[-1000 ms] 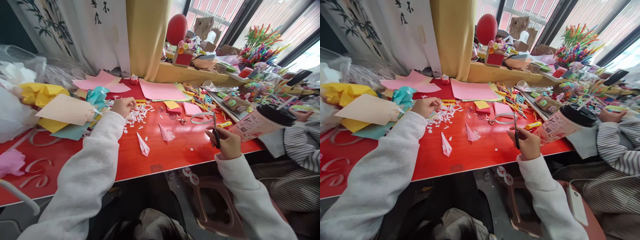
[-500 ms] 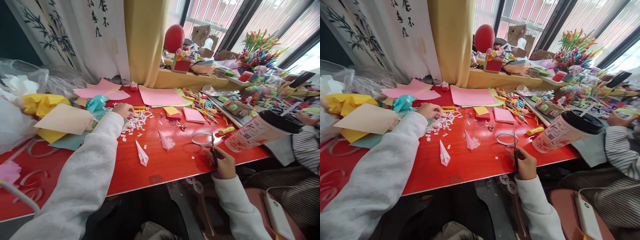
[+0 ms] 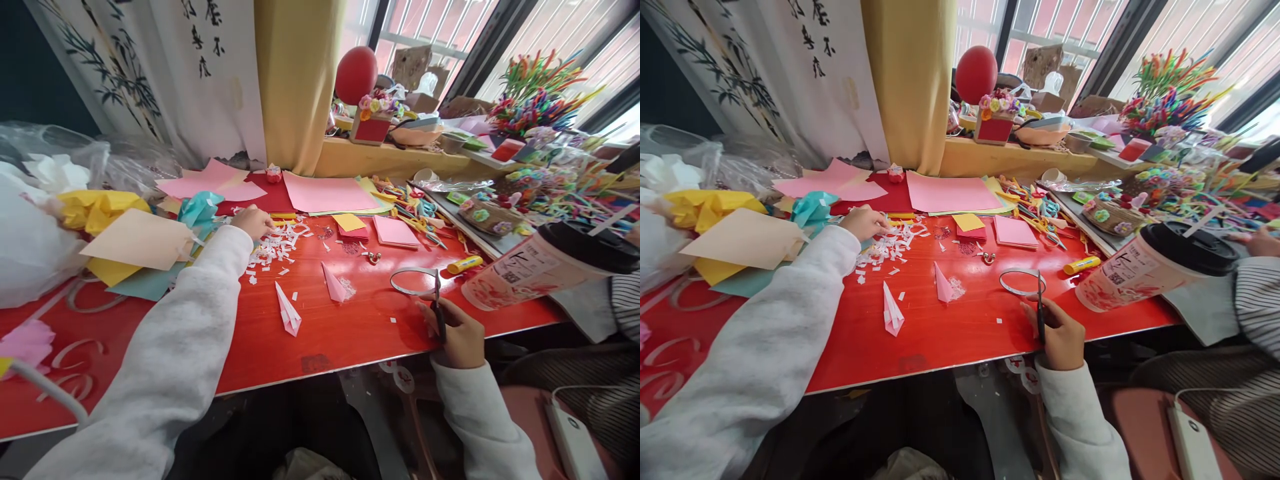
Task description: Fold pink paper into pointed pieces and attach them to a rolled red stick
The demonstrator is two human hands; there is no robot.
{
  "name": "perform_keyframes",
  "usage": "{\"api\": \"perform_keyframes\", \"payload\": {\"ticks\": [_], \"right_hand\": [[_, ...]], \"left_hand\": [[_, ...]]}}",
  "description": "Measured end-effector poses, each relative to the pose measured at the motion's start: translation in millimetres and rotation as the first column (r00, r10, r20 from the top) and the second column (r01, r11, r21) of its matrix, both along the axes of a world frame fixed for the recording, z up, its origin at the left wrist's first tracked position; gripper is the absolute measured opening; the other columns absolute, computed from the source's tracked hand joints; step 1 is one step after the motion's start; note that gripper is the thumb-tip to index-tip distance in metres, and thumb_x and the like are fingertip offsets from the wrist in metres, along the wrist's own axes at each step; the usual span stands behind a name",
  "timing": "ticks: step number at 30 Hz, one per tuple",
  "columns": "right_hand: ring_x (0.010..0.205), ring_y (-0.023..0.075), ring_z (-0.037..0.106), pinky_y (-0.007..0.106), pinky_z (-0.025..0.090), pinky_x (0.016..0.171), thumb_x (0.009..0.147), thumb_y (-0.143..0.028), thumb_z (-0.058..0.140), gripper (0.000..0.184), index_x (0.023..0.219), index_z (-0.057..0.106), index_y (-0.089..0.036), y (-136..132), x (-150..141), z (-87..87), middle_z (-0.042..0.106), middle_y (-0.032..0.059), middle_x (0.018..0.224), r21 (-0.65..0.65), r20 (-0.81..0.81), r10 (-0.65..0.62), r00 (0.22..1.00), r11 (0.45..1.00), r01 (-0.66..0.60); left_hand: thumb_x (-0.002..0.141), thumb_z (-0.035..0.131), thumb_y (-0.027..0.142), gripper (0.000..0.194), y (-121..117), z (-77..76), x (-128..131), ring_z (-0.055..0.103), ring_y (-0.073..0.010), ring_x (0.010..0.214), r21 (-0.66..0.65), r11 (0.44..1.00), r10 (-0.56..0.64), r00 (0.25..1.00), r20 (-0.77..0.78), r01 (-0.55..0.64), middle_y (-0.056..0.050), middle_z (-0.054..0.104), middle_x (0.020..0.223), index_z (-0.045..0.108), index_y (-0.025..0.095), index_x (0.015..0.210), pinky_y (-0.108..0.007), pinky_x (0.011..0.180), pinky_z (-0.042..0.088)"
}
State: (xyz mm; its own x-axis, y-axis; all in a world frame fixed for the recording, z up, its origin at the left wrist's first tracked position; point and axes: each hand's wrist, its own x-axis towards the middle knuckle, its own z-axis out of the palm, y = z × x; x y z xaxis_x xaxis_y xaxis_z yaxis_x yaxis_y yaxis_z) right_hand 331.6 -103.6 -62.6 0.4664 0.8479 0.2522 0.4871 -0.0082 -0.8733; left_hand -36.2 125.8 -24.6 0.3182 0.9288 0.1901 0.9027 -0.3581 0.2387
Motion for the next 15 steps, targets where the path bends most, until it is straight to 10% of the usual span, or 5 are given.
{"api": "perform_keyframes", "payload": {"ticks": [15], "right_hand": [[0.041, 0.0077, 0.035, 0.023, 0.028, 0.042, 0.059, -0.047, 0.069, 0.048, 0.095, 0.067, -0.016, 0.3, 4.0, -3.6, 0.04, -0.0052, 0.044, -0.002, 0.04, -0.002, 0.999, 1.0, 0.002]], "left_hand": [[0.078, 0.049, 0.03, 0.025, -5.3, -2.8, 4.2, 0.055, -0.0231, 0.089, 0.106, 0.994, -0.007, 0.996, -0.086, 0.016, -0.008, 0.059, 0.081, 0.066, 0.022, 0.094, -0.035, 0.084, 0.039]]}}
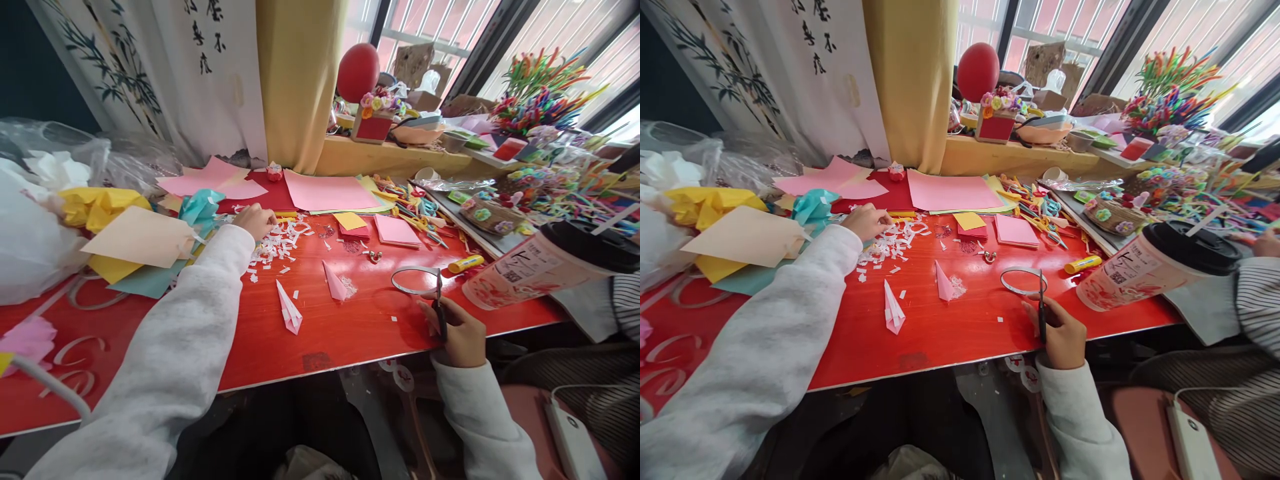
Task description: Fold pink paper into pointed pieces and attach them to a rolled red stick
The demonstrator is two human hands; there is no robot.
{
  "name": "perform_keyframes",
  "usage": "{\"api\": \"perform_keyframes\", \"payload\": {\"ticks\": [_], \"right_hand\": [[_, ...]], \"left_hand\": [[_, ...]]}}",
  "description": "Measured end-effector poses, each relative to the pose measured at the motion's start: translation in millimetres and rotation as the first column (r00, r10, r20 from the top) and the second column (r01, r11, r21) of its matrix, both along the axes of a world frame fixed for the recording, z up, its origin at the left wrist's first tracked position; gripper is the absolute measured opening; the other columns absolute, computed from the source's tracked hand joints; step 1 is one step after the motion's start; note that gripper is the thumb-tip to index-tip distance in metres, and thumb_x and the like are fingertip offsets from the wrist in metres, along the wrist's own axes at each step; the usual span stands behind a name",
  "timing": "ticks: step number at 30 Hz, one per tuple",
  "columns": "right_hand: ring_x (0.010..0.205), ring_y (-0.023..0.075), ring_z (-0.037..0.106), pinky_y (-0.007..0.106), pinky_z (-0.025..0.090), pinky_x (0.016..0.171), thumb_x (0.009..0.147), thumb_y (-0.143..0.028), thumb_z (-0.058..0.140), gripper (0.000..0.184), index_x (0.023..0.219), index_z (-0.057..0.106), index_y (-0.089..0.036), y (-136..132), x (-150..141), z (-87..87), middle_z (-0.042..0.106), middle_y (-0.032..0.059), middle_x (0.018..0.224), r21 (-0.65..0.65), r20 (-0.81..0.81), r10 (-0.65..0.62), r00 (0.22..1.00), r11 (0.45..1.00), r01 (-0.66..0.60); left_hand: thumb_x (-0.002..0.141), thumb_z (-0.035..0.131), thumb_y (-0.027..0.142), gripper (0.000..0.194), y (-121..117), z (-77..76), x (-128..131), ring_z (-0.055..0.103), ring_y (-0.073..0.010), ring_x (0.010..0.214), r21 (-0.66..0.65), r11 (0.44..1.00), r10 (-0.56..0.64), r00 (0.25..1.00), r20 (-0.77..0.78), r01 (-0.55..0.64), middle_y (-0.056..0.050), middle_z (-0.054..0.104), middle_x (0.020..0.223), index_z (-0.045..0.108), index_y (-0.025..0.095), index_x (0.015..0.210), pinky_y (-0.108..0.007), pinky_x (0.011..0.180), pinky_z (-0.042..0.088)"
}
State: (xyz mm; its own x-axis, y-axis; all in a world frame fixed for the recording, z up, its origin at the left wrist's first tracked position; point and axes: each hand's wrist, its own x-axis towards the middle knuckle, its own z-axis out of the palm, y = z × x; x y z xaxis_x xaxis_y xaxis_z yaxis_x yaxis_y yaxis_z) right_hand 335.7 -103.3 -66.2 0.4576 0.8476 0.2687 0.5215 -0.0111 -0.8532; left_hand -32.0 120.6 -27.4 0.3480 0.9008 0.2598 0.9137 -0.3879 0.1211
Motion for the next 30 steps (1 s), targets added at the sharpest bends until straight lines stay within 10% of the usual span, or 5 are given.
{"api": "perform_keyframes", "payload": {"ticks": [30], "right_hand": [[0.042, 0.008, 0.037, 0.023, 0.029, 0.043, 0.06, -0.046, 0.069, 0.048, 0.097, 0.067, -0.016, 0, 0, 1.2, 0.043, -0.0044, 0.044, -0.018, 0.011, 0.003, 1.0, 1.0, -0.003]], "left_hand": [[0.075, 0.047, 0.023, 0.023, 2, -6.8, -2, 0.054, -0.0211, 0.083, -0.022, 1.0, -0.02, 1.0, -0.023, 0.019, -0.008, 0.062, 0.083, 0.066, 0.02, 0.086, -0.031, 0.073, 0.04]]}}
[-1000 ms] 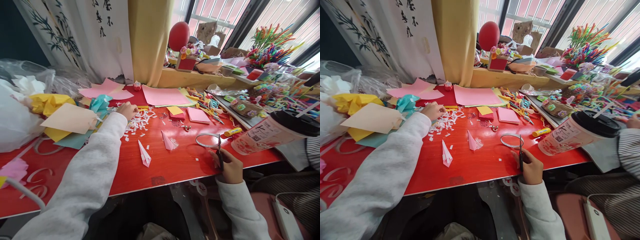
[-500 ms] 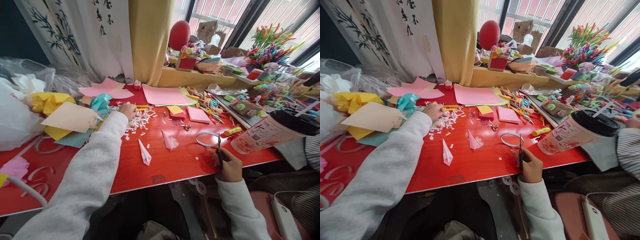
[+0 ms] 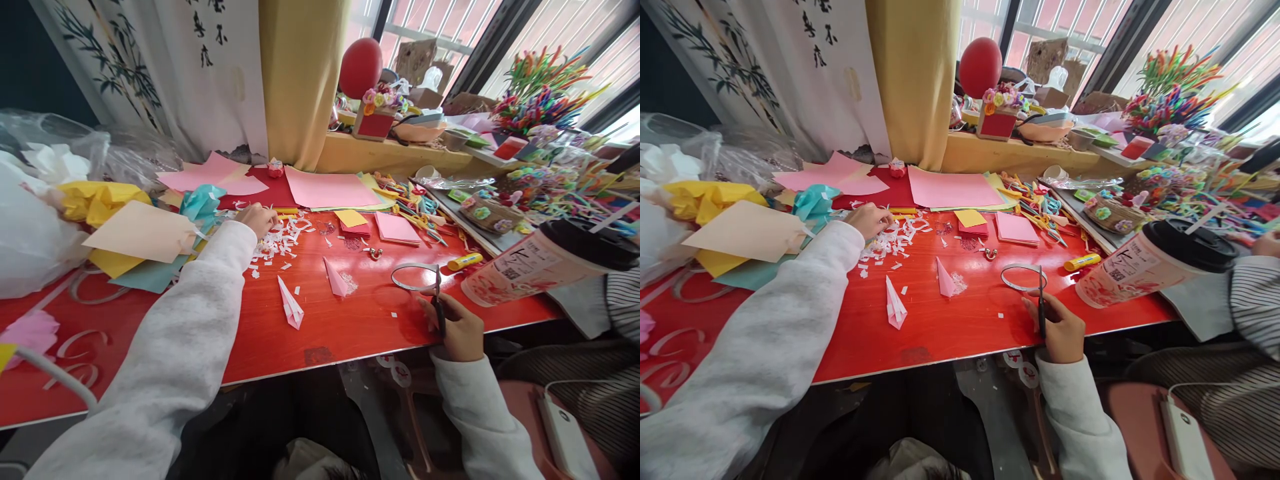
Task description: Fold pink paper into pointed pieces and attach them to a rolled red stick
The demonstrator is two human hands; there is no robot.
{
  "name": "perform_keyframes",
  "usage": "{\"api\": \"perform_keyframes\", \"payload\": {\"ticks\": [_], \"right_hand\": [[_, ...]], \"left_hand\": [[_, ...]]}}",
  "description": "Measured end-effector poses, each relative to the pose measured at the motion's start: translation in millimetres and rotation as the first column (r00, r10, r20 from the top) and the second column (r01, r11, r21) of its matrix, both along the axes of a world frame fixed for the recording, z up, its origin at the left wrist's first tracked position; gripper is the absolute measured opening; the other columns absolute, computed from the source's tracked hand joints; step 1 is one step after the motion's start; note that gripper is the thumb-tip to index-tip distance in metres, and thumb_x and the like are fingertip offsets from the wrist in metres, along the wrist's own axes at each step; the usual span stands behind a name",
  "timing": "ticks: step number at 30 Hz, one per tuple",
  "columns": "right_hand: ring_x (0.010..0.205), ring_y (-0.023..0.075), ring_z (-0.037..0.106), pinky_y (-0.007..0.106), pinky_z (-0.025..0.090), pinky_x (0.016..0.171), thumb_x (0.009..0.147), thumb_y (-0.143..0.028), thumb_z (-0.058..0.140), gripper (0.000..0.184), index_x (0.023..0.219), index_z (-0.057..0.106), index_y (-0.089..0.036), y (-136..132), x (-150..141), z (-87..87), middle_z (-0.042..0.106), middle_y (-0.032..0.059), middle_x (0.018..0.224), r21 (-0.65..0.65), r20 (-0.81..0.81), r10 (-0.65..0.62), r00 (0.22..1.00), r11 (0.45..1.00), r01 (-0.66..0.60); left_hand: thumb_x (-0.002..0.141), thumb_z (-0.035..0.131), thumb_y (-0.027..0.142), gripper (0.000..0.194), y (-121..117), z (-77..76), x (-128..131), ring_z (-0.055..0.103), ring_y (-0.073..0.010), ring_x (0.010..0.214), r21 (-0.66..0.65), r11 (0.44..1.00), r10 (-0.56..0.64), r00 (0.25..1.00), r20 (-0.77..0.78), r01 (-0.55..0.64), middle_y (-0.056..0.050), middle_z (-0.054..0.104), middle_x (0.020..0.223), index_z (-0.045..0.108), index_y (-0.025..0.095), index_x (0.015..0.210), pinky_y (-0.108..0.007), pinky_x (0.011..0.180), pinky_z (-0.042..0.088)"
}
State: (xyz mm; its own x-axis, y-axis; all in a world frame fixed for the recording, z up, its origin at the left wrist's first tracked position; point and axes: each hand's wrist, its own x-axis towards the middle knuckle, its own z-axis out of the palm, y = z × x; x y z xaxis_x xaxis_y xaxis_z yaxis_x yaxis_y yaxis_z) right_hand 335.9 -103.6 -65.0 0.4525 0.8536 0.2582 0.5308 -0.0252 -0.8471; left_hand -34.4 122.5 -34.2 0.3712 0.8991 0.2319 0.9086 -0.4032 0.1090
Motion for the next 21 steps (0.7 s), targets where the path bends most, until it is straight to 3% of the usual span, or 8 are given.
{"api": "perform_keyframes", "payload": {"ticks": [4, 7, 10, 14, 17, 19, 21], "right_hand": [[0.044, 0.0088, 0.039, 0.024, 0.033, 0.045, 0.061, -0.047, 0.068, 0.052, 0.102, 0.064, -0.016, 4, 5, 5.8, 0.044, -0.0041, 0.047, -0.099, -0.019, 0.043, 0.999, 0.994, -0.045], [0.06, 0.0128, 0.05, 0.027, 0.043, 0.059, 0.06, -0.047, 0.068, 0.061, 0.112, 0.057, -0.017, 12, 15, 12.8, 0.053, 0.0004, 0.067, -0.195, 0.146, 0.127, 0.981, 0.976, -0.098], [0.083, 0.022, 0.056, 0.035, 0.047, 0.075, 0.056, -0.047, 0.07, 0.081, 0.125, 0.042, -0.015, 23, 30, 19.8, 0.055, 0.0097, 0.094, -0.318, 0.365, 0.265, 0.893, 0.936, -0.148], [0.102, 0.0298, 0.054, 0.04, 0.048, 0.082, 0.058, -0.046, 0.068, 0.094, 0.132, 0.022, -0.01, 45, 47, 32.9, 0.05, 0.0205, 0.114, -0.496, 0.436, 0.474, 0.765, 0.836, -0.235], [0.093, 0.027, 0.061, 0.04, 0.049, 0.079, 0.065, -0.042, 0.062, 0.079, 0.127, 0.025, -0.011, 66, 45, 47.9, 0.06, 0.0173, 0.102, -0.56, 0.428, 0.547, 0.719, 0.785, -0.265], [0.083, 0.025, 0.064, 0.038, 0.05, 0.074, 0.07, -0.041, 0.058, 0.059, 0.117, 0.035, -0.014, 78, 38, 57.6, 0.065, 0.0131, 0.089, -0.569, 0.445, 0.555, 0.703, 0.782, -0.257], [0.085, 0.0263, 0.064, 0.04, 0.049, 0.075, 0.072, -0.034, 0.057, 0.036, 0.101, 0.048, -0.015, 86, 32, 64.6, 0.066, 0.0135, 0.09, -0.581, 0.549, 0.56, 0.62, 0.789, -0.198]], "left_hand": [[0.076, 0.049, 0.021, 0.019, 2, 1.2, -1, 0.053, -0.0206, 0.092, -0.014, 0.998, -0.056, 0.998, -0.022, 0.055, -0.007, 0.064, 0.087, 0.067, 0.019, 0.083, -0.031, 0.082, 0.039], [0.076, 0.049, 0.019, 0.019, 3, 0.6, -2, 0.053, -0.0198, 0.091, 0.001, 0.999, -0.055, 0.998, 0.024, 0.055, -0.007, 0.064, 0.085, 0.066, 0.018, 0.084, -0.029, 0.08, 0.04], [0.075, 0.051, 0.02, 0.021, 3, 0.2, -2, 0.055, -0.0187, 0.081, 0.007, 1.0, -0.017, 0.99, 0.141, 0.016, -0.008, 0.059, 0.081, 0.066, 0.018, 0.088, -0.029, 0.073, 0.043], [0.074, 0.053, 0.019, 0.021, 3, 1.9, -4, 0.056, -0.0161, 0.073, 0.022, 1.0, 0.015, 0.966, 0.258, -0.021, -0.007, 0.055, 0.082, 0.067, 0.019, 0.09, -0.027, 0.073, 0.044], [0.074, 0.052, 0.018, 0.028, 3, 4.2, -6, 0.056, -0.0169, 0.078, 0.047, 0.999, 0.004, 0.956, 0.294, -0.019, -0.005, 0.056, 0.079, 0.066, 0.02, 0.099, -0.027, 0.076, 0.044], [0.075, 0.051, 0.018, 0.039, 3, 5.5, -7, 0.055, -0.0176, 0.083, 0.068, 0.998, -0.024, 0.954, 0.299, 0.003, -0.004, 0.058, 0.074, 0.059, 0.022, 0.113, -0.027, 0.079, 0.043], [0.075, 0.051, 0.018, 0.043, 4, 6.5, -9, 0.055, -0.0181, 0.084, 0.075, 0.997, -0.011, 0.959, 0.283, -0.011, -0.004, 0.06, 0.077, 0.057, 0.022, 0.118, -0.028, 0.08, 0.042]]}}
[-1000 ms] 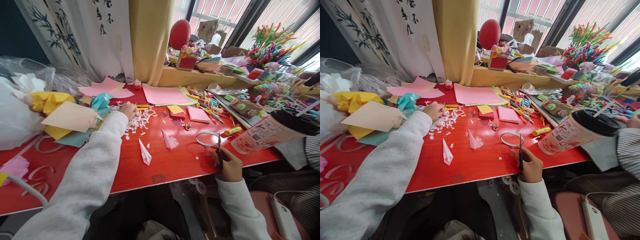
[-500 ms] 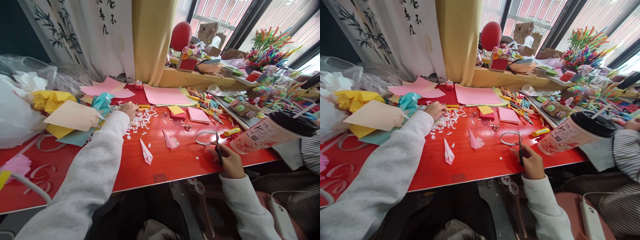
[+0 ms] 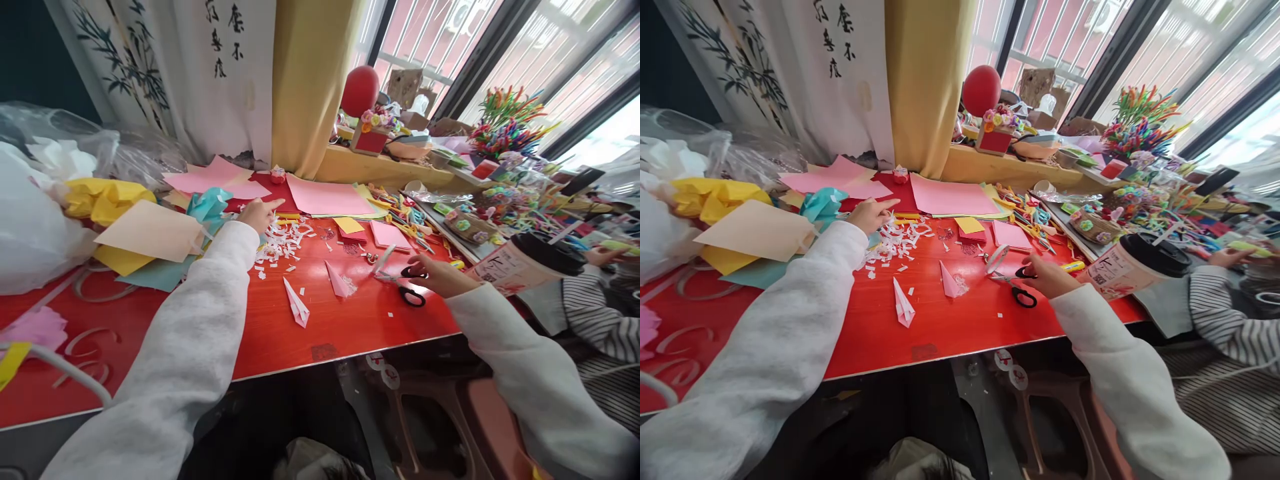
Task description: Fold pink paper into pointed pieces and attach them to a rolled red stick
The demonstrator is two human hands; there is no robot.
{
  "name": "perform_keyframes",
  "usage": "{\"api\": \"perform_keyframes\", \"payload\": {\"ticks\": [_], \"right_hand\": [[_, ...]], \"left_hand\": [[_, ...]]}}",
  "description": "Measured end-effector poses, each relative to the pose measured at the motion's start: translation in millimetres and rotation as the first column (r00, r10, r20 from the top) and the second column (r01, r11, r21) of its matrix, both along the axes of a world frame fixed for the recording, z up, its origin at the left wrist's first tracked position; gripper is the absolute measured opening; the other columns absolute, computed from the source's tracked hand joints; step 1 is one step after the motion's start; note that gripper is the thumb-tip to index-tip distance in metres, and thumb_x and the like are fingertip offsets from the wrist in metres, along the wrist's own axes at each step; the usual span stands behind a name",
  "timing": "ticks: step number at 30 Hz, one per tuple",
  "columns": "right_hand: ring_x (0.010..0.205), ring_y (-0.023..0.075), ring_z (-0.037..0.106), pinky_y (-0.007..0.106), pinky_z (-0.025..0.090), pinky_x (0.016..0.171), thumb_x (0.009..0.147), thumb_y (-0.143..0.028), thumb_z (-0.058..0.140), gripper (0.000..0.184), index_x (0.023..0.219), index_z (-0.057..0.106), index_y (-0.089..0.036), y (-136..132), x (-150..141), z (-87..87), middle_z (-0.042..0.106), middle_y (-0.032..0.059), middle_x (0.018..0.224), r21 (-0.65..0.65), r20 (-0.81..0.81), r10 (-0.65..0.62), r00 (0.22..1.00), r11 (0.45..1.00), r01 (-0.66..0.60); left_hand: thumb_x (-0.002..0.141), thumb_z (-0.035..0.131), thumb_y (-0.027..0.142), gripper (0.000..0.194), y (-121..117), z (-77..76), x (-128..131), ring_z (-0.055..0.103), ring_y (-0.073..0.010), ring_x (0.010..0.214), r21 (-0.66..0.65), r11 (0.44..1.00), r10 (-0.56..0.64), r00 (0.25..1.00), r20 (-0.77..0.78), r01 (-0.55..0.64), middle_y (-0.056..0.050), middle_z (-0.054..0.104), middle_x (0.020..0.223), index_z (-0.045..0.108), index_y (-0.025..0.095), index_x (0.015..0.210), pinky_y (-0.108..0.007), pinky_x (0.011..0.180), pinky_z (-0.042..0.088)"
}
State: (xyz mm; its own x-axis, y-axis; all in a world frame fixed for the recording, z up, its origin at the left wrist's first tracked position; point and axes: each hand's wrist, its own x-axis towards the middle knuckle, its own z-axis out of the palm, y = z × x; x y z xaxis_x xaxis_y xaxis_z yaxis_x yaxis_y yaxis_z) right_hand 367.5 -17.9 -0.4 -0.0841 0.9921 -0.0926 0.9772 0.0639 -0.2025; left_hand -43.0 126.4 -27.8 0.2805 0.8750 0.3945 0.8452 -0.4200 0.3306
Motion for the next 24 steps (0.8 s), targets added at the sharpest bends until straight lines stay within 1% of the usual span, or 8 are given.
{"api": "perform_keyframes", "payload": {"ticks": [2, 6, 10, 13, 15, 18, 21, 24], "right_hand": [[0.09, 0.0279, 0.063, 0.041, 0.048, 0.079, 0.075, -0.029, 0.053, 0.022, 0.091, 0.056, -0.015, 1, -4, 3.6, 0.066, 0.0137, 0.095, 0.014, 0.137, 0.034, 0.99, 0.999, -0.036], [0.095, 0.0277, 0.061, 0.042, 0.046, 0.084, 0.078, -0.029, 0.049, 0.027, 0.099, 0.061, -0.016, -8, -5, 7.5, 0.063, 0.0126, 0.105, 0.167, 0.209, 0.001, 0.978, 0.985, -0.037], [0.087, 0.0248, 0.063, 0.04, 0.049, 0.079, 0.077, -0.034, 0.053, 0.033, 0.106, 0.06, -0.019, -18, -12, 12.2, 0.064, 0.0097, 0.102, 0.233, 0.103, -0.014, 0.995, 0.972, -0.011], [0.077, 0.0214, 0.065, 0.039, 0.052, 0.074, 0.074, -0.032, 0.058, 0.058, 0.128, 0.042, -0.019, -21, -22, 10.4, 0.059, 0.0127, 0.112, 0.293, -0.015, 0.003, 1.0, 0.956, 0.001], [0.078, 0.02, 0.064, 0.04, 0.052, 0.075, 0.075, -0.028, 0.057, 0.066, 0.135, 0.03, -0.022, -20, -30, 6.8, 0.049, 0.0146, 0.124, 0.34, -0.019, 0.081, 0.997, 0.938, -0.07], [0.084, 0.0195, 0.063, 0.038, 0.051, 0.077, 0.079, -0.025, 0.052, 0.05, 0.128, 0.041, -0.025, -14, -38, 2.3, 0.051, 0.0115, 0.12, 0.342, 0.006, 0.188, 0.982, 0.922, -0.179], [0.084, 0.0188, 0.063, 0.034, 0.051, 0.072, 0.079, -0.027, 0.052, 0.029, 0.108, 0.055, -0.024, 0, -43, 2.1, 0.058, 0.0083, 0.109, 0.405, 0.012, 0.156, 0.988, 0.902, -0.148], [0.073, 0.017, 0.063, 0.031, 0.049, 0.065, 0.076, -0.024, 0.055, 0.012, 0.088, 0.058, -0.022, 13, -45, 7.9, 0.065, 0.0036, 0.083, 0.433, -0.018, 0.11, 0.994, 0.897, -0.091]], "left_hand": [[0.075, 0.052, 0.023, 0.033, 1, 0.9, -1, 0.056, -0.0194, 0.084, -0.013, 0.999, 0.045, 0.997, -0.06, -0.046, -0.007, 0.062, 0.084, 0.065, 0.022, 0.106, -0.029, 0.078, 0.042], [0.079, 0.048, 0.034, 0.026, 1, 4.1, 1, 0.054, -0.0227, 0.092, 0.01, 1.0, 0.03, 0.974, -0.223, -0.029, -0.008, 0.066, 0.087, 0.07, 0.019, 0.079, -0.032, 0.08, 0.04], [0.076, 0.05, 0.031, 0.02, -4, 7.5, 4, 0.055, -0.0226, 0.091, 0.034, 0.997, 0.074, 0.967, -0.243, -0.067, -0.005, 0.067, 0.083, 0.064, 0.021, 0.088, -0.035, 0.082, 0.037], [0.074, 0.047, 0.021, 0.031, -8, 8.1, 7, 0.055, -0.0229, 0.09, 0.05, 0.997, 0.068, 0.962, -0.263, -0.057, -0.005, 0.065, 0.084, 0.057, 0.023, 0.104, -0.037, 0.082, 0.037], [0.072, 0.047, 0.018, 0.03, -9, 7.6, 8, 0.054, -0.0238, 0.094, 0.059, 0.997, 0.069, 0.961, -0.27, -0.055, -0.006, 0.064, 0.09, 0.059, 0.021, 0.099, -0.037, 0.083, 0.037], [0.07, 0.051, 0.019, 0.02, -8, 6.7, 9, 0.051, -0.0254, 0.1, 0.092, 0.994, 0.081, 0.96, -0.269, -0.058, -0.01, 0.06, 0.101, 0.063, 0.017, 0.086, -0.035, 0.082, 0.039], [0.074, 0.051, 0.025, 0.019, -7, 7.2, 8, 0.052, -0.0257, 0.099, 0.061, 0.997, 0.066, 0.956, -0.285, -0.051, -0.01, 0.062, 0.097, 0.066, 0.017, 0.083, -0.036, 0.082, 0.039], [0.078, 0.047, 0.028, 0.026, -7, 8.5, 6, 0.055, -0.026, 0.094, -0.009, 0.998, 0.051, 0.953, -0.299, -0.056, -0.01, 0.066, 0.089, 0.069, 0.018, 0.086, -0.036, 0.081, 0.039]]}}
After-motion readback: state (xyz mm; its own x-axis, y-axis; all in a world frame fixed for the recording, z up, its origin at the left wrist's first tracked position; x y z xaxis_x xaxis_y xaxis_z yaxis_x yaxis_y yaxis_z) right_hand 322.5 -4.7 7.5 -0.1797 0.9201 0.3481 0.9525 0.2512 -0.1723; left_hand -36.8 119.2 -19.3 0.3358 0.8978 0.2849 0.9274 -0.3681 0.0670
